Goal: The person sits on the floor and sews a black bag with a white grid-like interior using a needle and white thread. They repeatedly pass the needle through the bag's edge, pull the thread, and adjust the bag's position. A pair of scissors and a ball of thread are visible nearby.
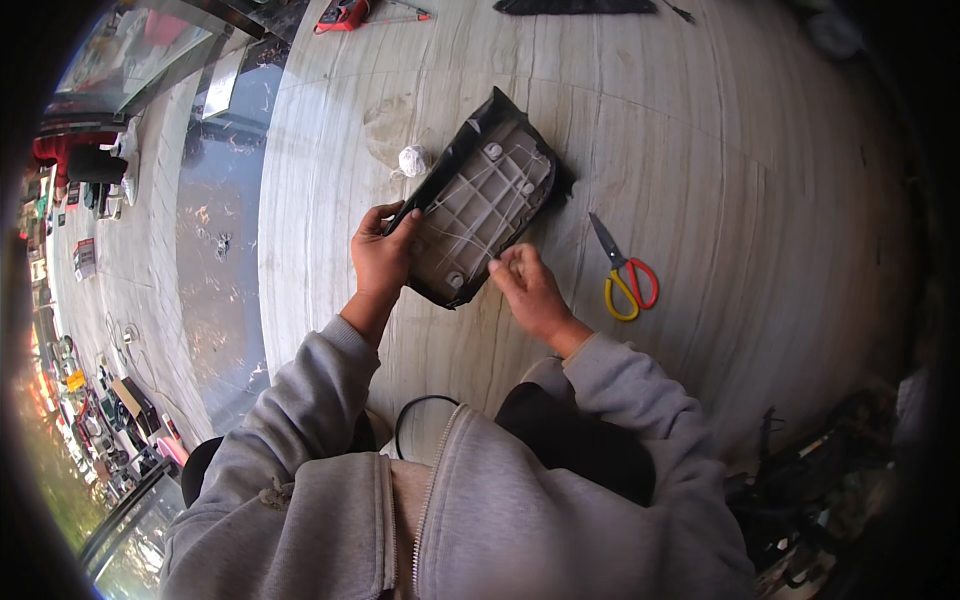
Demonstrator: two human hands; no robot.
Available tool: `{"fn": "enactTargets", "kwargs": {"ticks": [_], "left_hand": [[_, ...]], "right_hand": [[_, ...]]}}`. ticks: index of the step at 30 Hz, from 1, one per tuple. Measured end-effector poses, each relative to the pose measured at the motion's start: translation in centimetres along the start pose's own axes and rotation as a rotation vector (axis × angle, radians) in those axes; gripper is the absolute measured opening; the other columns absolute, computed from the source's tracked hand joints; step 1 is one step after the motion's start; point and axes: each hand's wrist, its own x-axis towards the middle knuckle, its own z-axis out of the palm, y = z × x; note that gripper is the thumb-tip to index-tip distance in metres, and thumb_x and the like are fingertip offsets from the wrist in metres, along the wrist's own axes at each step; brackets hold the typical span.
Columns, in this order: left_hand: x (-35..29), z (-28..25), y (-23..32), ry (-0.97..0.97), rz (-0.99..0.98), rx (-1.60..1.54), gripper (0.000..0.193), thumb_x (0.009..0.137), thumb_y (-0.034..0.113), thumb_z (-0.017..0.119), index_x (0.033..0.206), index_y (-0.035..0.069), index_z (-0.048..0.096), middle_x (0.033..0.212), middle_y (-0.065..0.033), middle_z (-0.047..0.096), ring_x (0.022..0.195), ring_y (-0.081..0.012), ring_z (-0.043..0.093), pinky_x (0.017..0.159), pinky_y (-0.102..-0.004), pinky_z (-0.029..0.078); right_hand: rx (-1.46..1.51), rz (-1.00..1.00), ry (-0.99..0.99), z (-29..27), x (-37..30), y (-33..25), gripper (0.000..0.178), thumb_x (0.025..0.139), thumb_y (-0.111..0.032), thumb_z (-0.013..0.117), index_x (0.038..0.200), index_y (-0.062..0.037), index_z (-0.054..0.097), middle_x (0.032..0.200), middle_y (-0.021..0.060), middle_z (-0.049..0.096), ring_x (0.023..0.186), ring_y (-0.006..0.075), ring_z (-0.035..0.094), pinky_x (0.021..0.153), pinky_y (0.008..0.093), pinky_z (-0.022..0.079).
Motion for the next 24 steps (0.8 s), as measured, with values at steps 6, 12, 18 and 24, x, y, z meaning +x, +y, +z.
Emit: {"fn": "enactTargets", "kwargs": {"ticks": [6, 12, 18, 24], "left_hand": [[0.8, -0.3, 0.5, 0.033, -0.082, -0.164, 0.028, 0.084, 0.016, 0.079, 0.103, 0.0, 0.067, 0.072, -0.0009, 0.062, 0.058, -0.0058, 0.054, 0.051, -0.0224, 0.041], [0.0, 0.3, 1.5, 0.008, -0.001, -0.184, 0.029, 0.084, 0.016, 0.079, 0.104, 0.0, 0.067, 0.075, -0.0012, 0.063, 0.06, -0.0054, 0.054, 0.055, -0.0213, 0.043], [-0.9, 1.0, 2.8, 0.013, 0.107, -0.066, 0.031, 0.084, 0.015, 0.079, 0.108, 0.0, 0.066, 0.077, -0.0006, 0.062, 0.064, -0.005, 0.055, 0.057, -0.0211, 0.045], [-1.3, 1.0, 3.5, -0.039, 0.104, -0.053, 0.03, 0.086, 0.012, 0.077, 0.11, -0.001, 0.064, 0.082, -0.0009, 0.064, 0.068, -0.0046, 0.057, 0.061, -0.0187, 0.045]], "right_hand": [[-0.074, -0.136, 0.109, -1.0, 2.9, -3.5, 0.01, 0.092, -0.002, 0.049, 0.102, 0.0002, 0.051, 0.089, 0.0097, 0.063, 0.081, 0.0175, 0.061, 0.076, 0.0321, 0.05], [-0.159, -0.09, 0.083, 1.0, 5.6, -6.1, 0.011, 0.083, 0.0, 0.058, 0.095, 0.002, 0.058, 0.093, 0.0145, 0.063, 0.085, 0.0244, 0.063, 0.077, 0.0343, 0.05], [-0.313, -0.218, 0.191, 1.0, 6.1, -7.1, 0.007, 0.083, -0.005, 0.066, 0.087, 0.0, 0.062, 0.083, 0.0157, 0.067, 0.079, 0.0308, 0.066, 0.071, 0.0387, 0.052], [-0.336, -0.141, 0.189, 1.2, 5.9, -8.0, 0.01, 0.084, -0.009, 0.069, 0.088, -0.0014, 0.064, 0.079, 0.0137, 0.069, 0.076, 0.0289, 0.069, 0.068, 0.0378, 0.053]]}}
